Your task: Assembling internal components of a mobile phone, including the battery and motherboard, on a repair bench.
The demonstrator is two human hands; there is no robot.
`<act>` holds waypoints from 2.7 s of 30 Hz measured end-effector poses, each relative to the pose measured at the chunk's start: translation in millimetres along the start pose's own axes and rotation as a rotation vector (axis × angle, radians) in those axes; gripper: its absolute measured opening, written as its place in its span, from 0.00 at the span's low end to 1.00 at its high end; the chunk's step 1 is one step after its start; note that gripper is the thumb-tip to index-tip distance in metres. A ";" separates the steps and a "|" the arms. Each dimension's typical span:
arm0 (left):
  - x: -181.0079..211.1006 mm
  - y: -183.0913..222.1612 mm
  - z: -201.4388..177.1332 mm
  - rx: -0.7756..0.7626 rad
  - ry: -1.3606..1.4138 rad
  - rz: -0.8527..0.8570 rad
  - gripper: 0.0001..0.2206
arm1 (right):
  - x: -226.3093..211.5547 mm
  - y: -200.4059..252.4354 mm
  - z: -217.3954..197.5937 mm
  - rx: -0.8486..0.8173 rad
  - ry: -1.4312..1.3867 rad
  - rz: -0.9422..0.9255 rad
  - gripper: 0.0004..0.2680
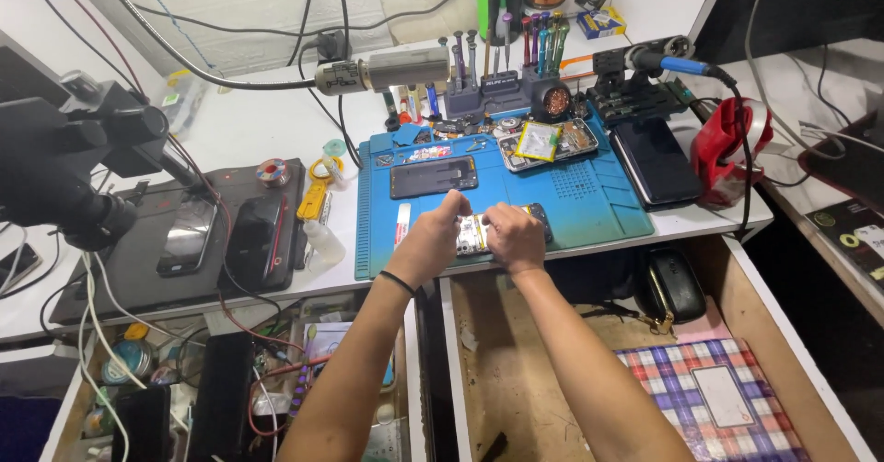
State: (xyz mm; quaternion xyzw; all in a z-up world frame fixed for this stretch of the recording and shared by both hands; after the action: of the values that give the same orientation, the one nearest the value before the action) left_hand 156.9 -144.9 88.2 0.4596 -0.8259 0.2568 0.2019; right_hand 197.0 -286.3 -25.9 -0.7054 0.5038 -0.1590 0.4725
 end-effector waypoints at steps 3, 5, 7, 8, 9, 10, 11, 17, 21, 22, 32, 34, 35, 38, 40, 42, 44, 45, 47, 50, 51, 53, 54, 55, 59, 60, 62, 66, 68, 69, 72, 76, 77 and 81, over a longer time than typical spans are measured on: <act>5.3 1.6 -1.3 -0.004 -0.080 0.011 0.10 | 0.5 1.4 -1.5 0.016 0.023 -0.012 0.07; -8.8 -7.1 2.6 0.161 -0.253 0.065 0.07 | 3.5 -1.2 -0.8 0.017 0.016 -0.003 0.07; -17.9 -0.4 4.9 0.317 -0.418 0.099 0.11 | 2.7 7.7 1.8 -0.003 0.002 0.008 0.06; -20.1 0.6 0.3 0.394 -0.504 0.083 0.13 | 4.4 7.1 3.9 -0.002 0.013 0.004 0.06; -20.9 1.9 -4.3 0.470 -0.590 0.066 0.15 | 5.9 6.1 5.3 -0.001 0.023 0.000 0.06; -14.6 4.6 -5.9 0.474 -0.592 0.064 0.15 | 4.7 6.0 4.5 0.000 0.021 -0.005 0.06; -10.0 4.8 -4.5 0.417 -0.422 0.080 0.13 | 4.5 5.3 3.6 -0.002 0.016 0.000 0.06; 4.0 -4.3 5.2 0.093 0.075 0.144 0.15 | 1.6 3.4 0.0 -0.005 0.004 0.005 0.06; -31.9 -28.3 3.7 0.174 -0.218 0.066 0.10 | 8.0 6.4 6.2 -0.013 0.004 0.013 0.05; -35.9 -29.3 7.7 0.173 -0.215 0.062 0.10 | 7.4 6.4 5.9 -0.018 0.003 0.012 0.05; -12.8 -10.6 -5.6 0.097 0.086 0.044 0.12 | 3.7 3.8 4.0 -0.027 -0.021 0.003 0.06; -17.1 -11.2 -2.1 0.067 0.032 0.021 0.10 | 3.8 3.4 3.7 -0.020 -0.011 -0.012 0.06; -19.3 -11.2 -6.7 0.171 -0.195 0.018 0.08 | 4.1 2.8 3.1 -0.013 -0.005 -0.016 0.06; -9.5 -1.2 -15.6 0.284 -0.409 -0.003 0.14 | 1.0 6.0 3.0 -0.007 -0.008 -0.016 0.06; -0.8 -1.5 -18.7 0.296 -0.396 0.004 0.16 | -0.1 1.4 -2.0 0.010 -0.002 -0.008 0.07; -5.7 -1.6 -9.1 0.179 -0.451 -0.047 0.18 | -5.5 -2.3 -6.5 -0.014 -0.002 0.010 0.07; -1.3 -1.3 -12.5 0.181 -0.481 -0.041 0.17 | -4.7 -1.9 -5.5 -0.016 -0.006 0.011 0.07; 0.9 -0.9 -13.0 0.179 -0.511 -0.033 0.16 | -3.5 -1.0 -4.6 -0.019 -0.009 0.014 0.07; 8.5 0.0 -17.7 0.144 -0.453 -0.015 0.16 | -2.0 -1.2 -3.9 -0.021 -0.017 0.021 0.07; 7.2 -0.3 -14.9 0.134 -0.457 -0.018 0.15 | -2.4 -0.4 -5.0 -0.031 -0.021 0.022 0.07; 4.7 -0.3 -15.8 0.164 -0.523 -0.033 0.16 | -4.2 -1.6 -5.7 -0.030 -0.016 0.013 0.07; 6.9 4.2 -12.8 0.143 -0.464 -0.031 0.16 | -3.4 3.2 -3.5 -0.030 -0.005 0.006 0.07; 9.9 2.9 -11.7 0.122 -0.410 -0.014 0.16 | -1.4 2.4 -3.1 -0.018 0.015 0.006 0.07; 9.6 0.8 -14.4 0.124 -0.415 -0.010 0.16 | -1.0 -0.9 -2.1 -0.011 0.013 0.005 0.07; 5.1 2.5 -19.8 0.132 -0.400 -0.035 0.14 | 0.3 3.1 3.0 -0.018 -0.005 0.019 0.07; 5.9 1.6 -17.0 0.105 -0.296 -0.014 0.14 | 4.0 6.4 3.5 -0.019 0.002 0.037 0.07; -7.9 -3.5 -6.6 0.081 -0.186 0.001 0.14 | 4.2 3.0 2.0 -0.014 -0.003 0.041 0.07; -14.7 -5.0 -0.9 0.035 -0.011 -0.006 0.14 | 4.2 5.5 5.8 0.010 0.019 0.009 0.07; -16.6 -0.8 -1.8 0.046 0.001 -0.011 0.14 | 1.7 4.6 3.4 0.006 0.009 0.006 0.07; -16.5 0.2 -2.4 0.052 0.013 -0.012 0.14 | 1.3 3.7 1.6 0.004 0.002 0.008 0.07; -14.6 0.6 -12.6 0.084 0.010 0.006 0.14 | 5.6 7.5 7.3 0.004 0.000 0.009 0.07; -17.0 0.6 -19.5 0.161 0.037 0.007 0.15 | 4.0 5.4 3.8 0.008 -0.004 0.011 0.06; -16.2 2.0 -21.7 0.181 0.036 0.014 0.15 | 4.3 6.5 4.9 0.009 -0.001 0.005 0.07; -11.4 6.7 -29.4 0.245 0.044 0.036 0.17 | 6.1 7.0 5.4 0.006 -0.016 0.004 0.06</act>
State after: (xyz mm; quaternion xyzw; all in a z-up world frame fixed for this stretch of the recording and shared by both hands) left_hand 159.7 -116.5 103.2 0.4602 -0.7917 0.3695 0.1578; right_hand 199.5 -289.1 -35.9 -0.7044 0.5009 -0.1541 0.4788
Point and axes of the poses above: each hand's wrist, its own y-axis away from the middle knuckle, its own z-axis out of the palm, x = y × z, the point moved 8 cm from there along -y, towards the middle knuckle, and after that the axes turned 5 degrees about -y, right-handed, at the moved point
